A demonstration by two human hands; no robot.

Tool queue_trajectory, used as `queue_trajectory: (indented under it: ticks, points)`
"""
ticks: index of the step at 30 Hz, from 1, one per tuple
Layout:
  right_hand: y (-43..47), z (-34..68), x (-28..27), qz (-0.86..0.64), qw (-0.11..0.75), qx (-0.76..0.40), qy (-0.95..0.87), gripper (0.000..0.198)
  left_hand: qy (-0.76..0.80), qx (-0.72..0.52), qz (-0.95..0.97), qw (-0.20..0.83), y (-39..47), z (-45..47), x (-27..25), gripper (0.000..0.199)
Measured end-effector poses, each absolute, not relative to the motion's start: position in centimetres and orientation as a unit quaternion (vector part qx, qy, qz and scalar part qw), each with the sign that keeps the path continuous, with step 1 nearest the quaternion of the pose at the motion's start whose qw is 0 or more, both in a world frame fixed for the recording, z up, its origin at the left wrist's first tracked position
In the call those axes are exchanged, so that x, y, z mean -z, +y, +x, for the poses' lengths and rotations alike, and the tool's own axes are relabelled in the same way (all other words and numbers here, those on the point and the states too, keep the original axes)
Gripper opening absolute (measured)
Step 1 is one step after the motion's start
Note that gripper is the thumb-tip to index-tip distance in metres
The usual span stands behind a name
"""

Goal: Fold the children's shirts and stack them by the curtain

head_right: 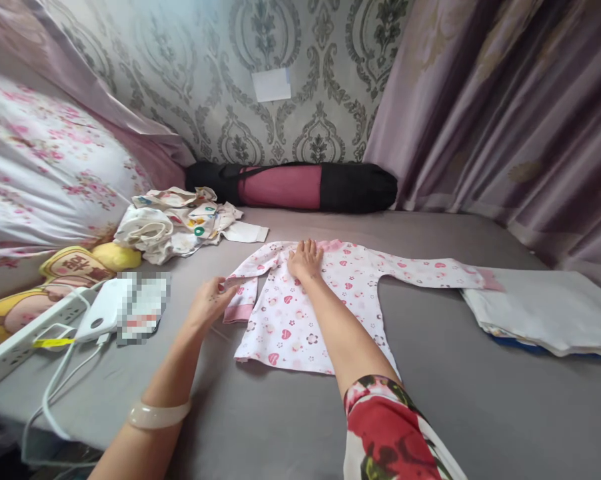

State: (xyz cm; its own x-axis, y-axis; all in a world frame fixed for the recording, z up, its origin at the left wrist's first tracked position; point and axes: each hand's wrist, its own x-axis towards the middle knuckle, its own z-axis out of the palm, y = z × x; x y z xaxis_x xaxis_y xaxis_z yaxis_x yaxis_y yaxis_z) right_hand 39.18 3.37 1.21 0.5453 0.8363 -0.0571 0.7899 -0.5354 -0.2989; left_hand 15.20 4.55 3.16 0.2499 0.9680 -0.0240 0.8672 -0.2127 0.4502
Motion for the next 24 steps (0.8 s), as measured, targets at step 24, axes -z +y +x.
queue_trajectory:
  ticks: [24]
  points:
    - [4.0,39.2,0.7,-0.847,0.325,0.009,-0.42,0.046,0.619,-0.296,0.594,0.419,7.0,16.2,-4.2,0.01]
